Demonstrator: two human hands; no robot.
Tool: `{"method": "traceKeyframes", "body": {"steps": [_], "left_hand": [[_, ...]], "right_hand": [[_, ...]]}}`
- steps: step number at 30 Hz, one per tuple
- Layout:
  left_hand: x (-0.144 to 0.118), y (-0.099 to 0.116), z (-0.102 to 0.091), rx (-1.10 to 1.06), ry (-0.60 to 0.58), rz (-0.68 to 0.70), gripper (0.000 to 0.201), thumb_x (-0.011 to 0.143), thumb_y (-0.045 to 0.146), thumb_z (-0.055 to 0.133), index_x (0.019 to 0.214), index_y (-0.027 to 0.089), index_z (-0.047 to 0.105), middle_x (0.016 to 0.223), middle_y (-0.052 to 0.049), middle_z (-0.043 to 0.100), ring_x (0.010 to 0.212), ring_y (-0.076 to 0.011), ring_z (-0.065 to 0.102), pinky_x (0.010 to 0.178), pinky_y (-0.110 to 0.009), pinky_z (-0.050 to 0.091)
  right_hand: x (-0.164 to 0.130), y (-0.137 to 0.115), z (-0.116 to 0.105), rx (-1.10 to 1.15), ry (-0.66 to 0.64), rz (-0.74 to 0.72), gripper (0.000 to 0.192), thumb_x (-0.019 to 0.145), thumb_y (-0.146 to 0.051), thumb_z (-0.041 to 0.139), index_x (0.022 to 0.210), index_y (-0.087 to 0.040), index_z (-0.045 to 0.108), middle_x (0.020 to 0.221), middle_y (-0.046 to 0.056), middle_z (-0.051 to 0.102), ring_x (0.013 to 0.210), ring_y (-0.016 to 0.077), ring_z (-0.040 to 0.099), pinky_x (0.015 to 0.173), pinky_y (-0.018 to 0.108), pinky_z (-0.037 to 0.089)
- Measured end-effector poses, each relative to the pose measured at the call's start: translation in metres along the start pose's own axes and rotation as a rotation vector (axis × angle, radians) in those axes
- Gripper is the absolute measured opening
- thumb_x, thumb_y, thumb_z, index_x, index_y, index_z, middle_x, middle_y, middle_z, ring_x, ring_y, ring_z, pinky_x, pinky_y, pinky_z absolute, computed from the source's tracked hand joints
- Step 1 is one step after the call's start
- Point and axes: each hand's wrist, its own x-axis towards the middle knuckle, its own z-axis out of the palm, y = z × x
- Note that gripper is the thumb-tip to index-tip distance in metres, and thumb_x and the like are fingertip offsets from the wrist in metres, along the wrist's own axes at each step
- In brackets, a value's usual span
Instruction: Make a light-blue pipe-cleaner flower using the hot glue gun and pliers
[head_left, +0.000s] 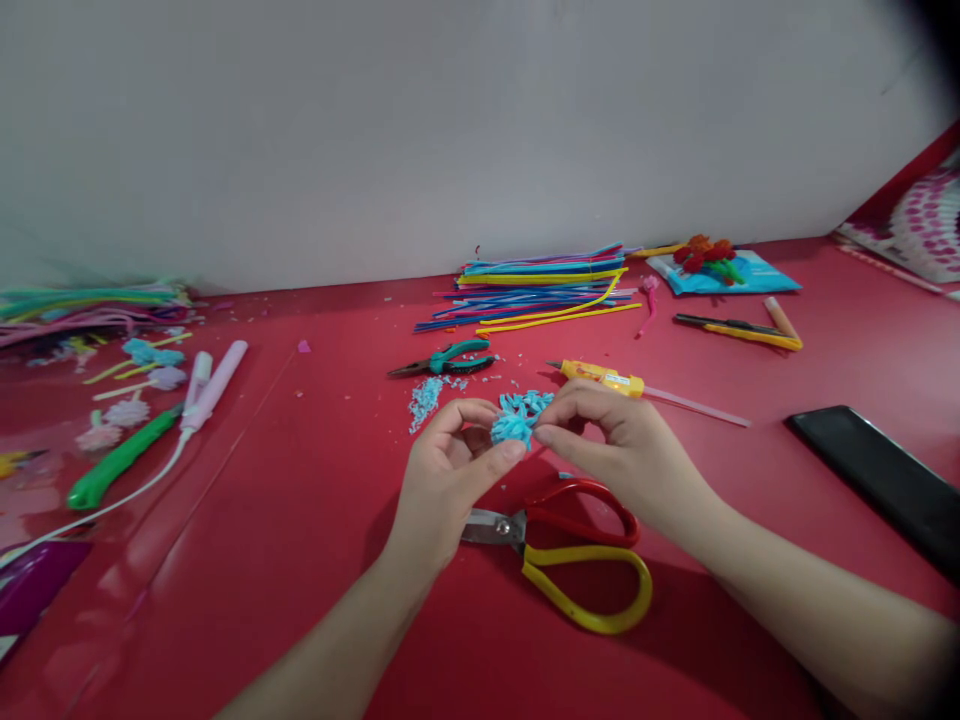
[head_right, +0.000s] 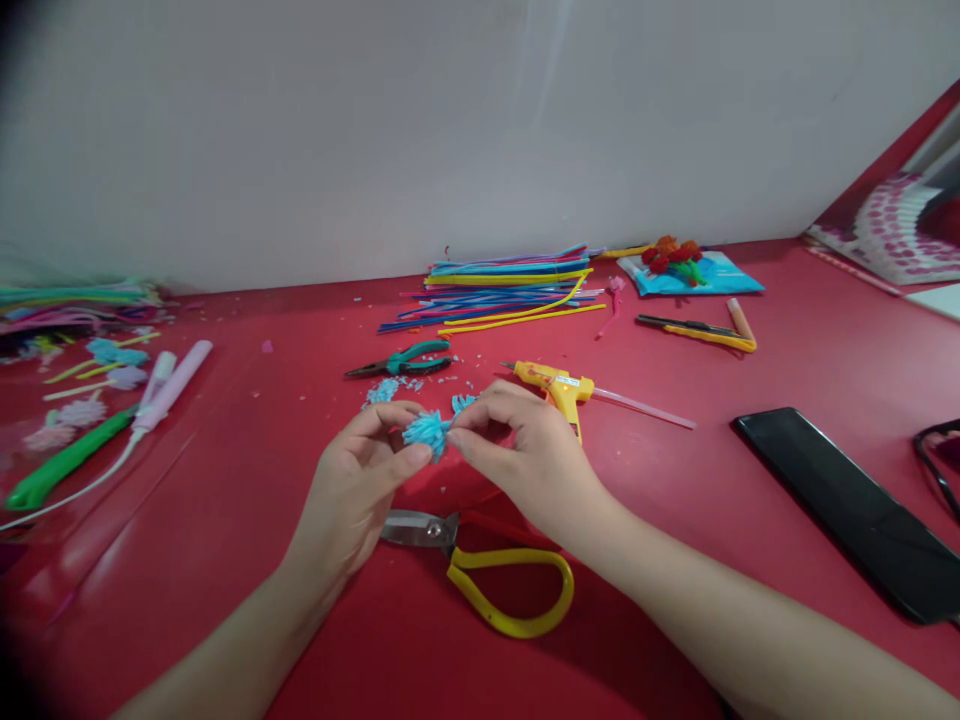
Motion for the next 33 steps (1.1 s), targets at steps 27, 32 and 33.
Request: {"method": "traceKeyframes", "body": {"steps": [27,32,33], "left_hand": [[-0.0006,0.002,0.0014,0.047,-0.009,0.025,0.022,0.066,0.019,0.079,0.08,0.02,0.063,0.085,0.0,0.063,0.076,-0.0131,0.058,0.073,-0.026,0.048],[-0.0007,0.0024,0.0,0.045,-0.041,0.091,0.022,0.067,0.016,0.078,0.083,0.021,0.064,0.093,0.0,0.061,0.079,-0.0125,0.058,0.072,-0.024,0.048],[-0.0006,0.0028,-0.0001,0.049,-0.055,0.12,0.022,0.067,0.015,0.077,0.084,0.021,0.064,0.095,-0.001,0.06,0.08,-0.0125,0.058,0.073,-0.024,0.048]], "right_hand": [[-0.0001,-0.0001,-0.0002,-0.008,-0.022,-0.015,0.013,0.084,-0.018,0.06,0.07,-0.02,0.061,0.075,-0.001,0.057,0.071,0.0132,0.054,0.069,0.029,0.045],[-0.0001,-0.0017,-0.0026,-0.014,-0.001,-0.061,0.013,0.083,-0.019,0.061,0.07,-0.02,0.06,0.074,-0.001,0.058,0.07,0.0132,0.054,0.066,0.029,0.044],[-0.0004,-0.0024,-0.0042,-0.028,0.017,-0.083,0.013,0.083,-0.019,0.06,0.07,-0.021,0.06,0.073,-0.001,0.058,0.07,0.0134,0.054,0.066,0.029,0.044]]}}
